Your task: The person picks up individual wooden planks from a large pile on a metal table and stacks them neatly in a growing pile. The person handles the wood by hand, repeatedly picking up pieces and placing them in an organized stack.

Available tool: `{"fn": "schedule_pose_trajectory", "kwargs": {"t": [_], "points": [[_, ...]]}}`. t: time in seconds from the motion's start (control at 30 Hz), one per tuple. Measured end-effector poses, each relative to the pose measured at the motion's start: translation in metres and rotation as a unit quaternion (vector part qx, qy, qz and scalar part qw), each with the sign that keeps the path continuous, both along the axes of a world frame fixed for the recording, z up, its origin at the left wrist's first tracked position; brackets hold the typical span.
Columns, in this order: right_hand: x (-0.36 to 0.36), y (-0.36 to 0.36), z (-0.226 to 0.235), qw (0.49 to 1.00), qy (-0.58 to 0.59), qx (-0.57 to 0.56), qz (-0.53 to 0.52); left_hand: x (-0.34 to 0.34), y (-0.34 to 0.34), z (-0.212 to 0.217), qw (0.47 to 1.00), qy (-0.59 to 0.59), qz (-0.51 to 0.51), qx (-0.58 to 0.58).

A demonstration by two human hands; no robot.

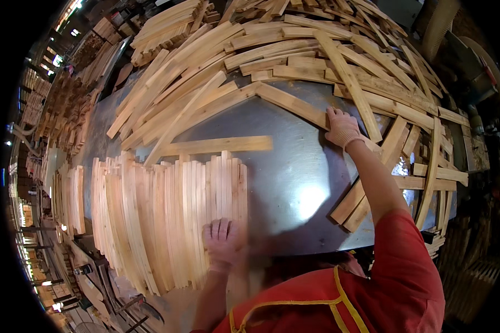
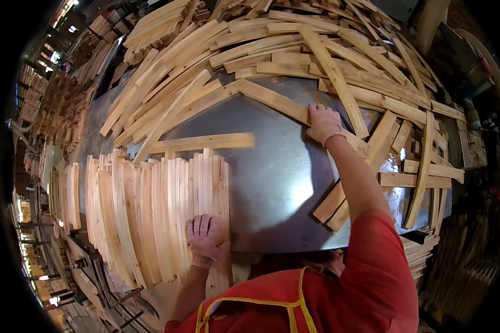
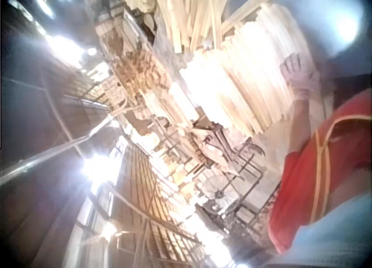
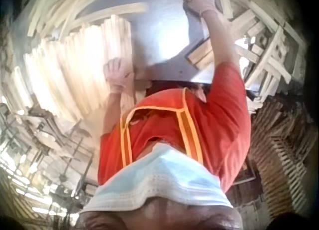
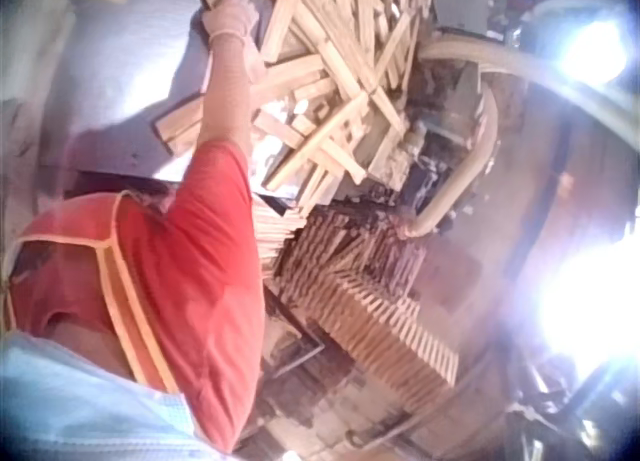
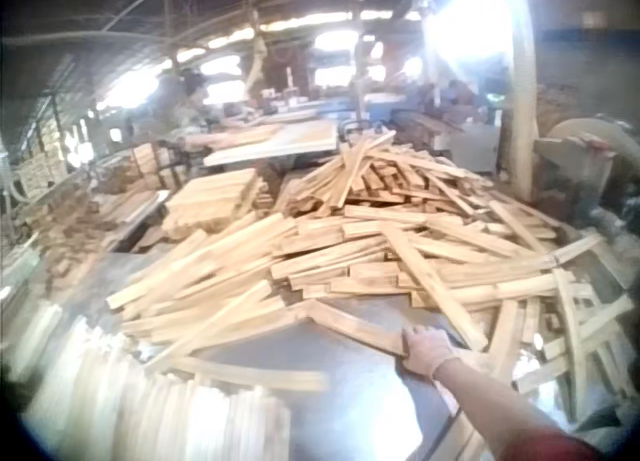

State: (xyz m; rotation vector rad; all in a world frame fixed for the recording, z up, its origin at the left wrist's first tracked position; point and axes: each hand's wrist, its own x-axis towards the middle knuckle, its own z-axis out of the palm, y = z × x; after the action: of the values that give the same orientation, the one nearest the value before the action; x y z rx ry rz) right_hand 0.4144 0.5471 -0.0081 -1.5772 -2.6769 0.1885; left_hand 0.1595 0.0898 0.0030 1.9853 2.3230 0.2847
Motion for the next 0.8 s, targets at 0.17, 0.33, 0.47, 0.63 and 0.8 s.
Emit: {"fn": "schedule_pose_trajectory", "kwargs": {"t": [0.17, 0.33, 0.47, 0.63, 0.8], "points": [[-0.009, -0.025, 0.022, 0.981, 0.046, -0.189, -0.005, 0.000, -0.004, 0.004, 0.999, 0.000, -0.003, 0.049], [0.016, -0.171, 0.032, 0.826, 0.362, -0.427, -0.063, 0.008, -0.018, 0.002, 0.999, 0.025, 0.008, 0.018], [0.007, -0.288, -0.021, 0.692, 0.515, -0.484, -0.149, 0.009, -0.022, 0.001, 0.994, 0.047, 0.023, -0.100], [-0.035, -0.396, -0.048, 0.830, 0.291, -0.473, -0.053, 0.006, -0.012, -0.011, 0.996, 0.023, 0.029, -0.077], [-0.049, -0.336, -0.003, 0.790, 0.086, -0.543, 0.270, 0.034, -0.017, -0.014, 0.999, 0.031, 0.015, -0.038]]}}
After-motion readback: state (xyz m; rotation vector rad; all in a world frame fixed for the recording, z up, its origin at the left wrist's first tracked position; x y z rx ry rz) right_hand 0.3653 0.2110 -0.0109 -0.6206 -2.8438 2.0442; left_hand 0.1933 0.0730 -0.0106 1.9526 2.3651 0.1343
